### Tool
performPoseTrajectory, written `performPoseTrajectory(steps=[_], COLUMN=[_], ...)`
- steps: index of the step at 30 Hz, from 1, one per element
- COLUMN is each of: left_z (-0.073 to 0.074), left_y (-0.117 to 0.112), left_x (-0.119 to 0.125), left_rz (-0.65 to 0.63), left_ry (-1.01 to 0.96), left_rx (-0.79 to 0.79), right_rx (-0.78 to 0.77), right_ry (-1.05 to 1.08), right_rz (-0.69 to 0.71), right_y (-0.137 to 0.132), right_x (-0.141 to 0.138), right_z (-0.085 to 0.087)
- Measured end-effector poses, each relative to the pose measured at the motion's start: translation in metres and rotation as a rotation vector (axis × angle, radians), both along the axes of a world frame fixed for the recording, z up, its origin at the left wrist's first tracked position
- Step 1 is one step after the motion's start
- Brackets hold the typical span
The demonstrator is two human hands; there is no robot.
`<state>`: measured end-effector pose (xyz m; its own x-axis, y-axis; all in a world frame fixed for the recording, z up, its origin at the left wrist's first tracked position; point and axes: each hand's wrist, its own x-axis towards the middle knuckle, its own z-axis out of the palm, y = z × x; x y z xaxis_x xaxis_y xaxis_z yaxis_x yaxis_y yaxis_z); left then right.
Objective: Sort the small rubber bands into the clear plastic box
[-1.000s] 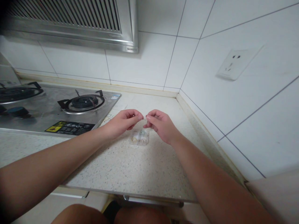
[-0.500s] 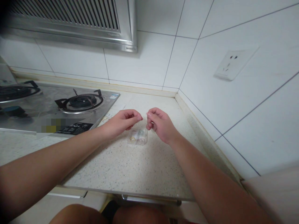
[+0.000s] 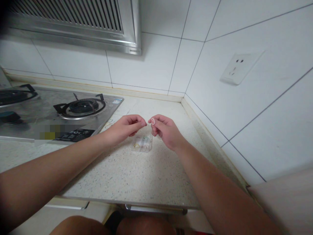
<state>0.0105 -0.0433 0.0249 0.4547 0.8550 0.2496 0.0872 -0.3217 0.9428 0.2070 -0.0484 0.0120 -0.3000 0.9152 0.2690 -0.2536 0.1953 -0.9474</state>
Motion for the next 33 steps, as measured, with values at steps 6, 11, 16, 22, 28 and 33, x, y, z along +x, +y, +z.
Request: performPoseTrajectory(steps=[6, 11, 16, 22, 28, 33], left_z=[0.000, 0.000, 0.001, 0.004, 0.000, -0.003], left_y=[0.001, -0.001, -0.001, -0.002, 0.001, 0.004], left_x=[0.000, -0.001, -0.001, -0.002, -0.004, -0.004], left_rz=[-0.008, -0.022, -0.020, 0.020, 0.015, -0.009], left_ry=[0.004, -0.022, -0.038, 0.000, 0.022, 0.036], left_rx=[-0.006, -0.022, -0.035, -0.016, 0.029, 0.021], right_rx=[0.034, 0.084, 0.135, 0.209, 0.235, 0.238], right_ry=[-0.030, -0.087, -0.190, -0.381, -0.486, -0.494], right_rz=[-0.006, -0.015, -0.053, -0.082, -0.113, -0.119], right_y=[0.001, 0.003, 0.003, 0.001, 0.000, 0.002], right_x=[0.002, 0.005, 0.006, 0.009, 0.012, 0.013], right_z=[-0.002, -0.004, -0.004, -0.001, 0.002, -0.001])
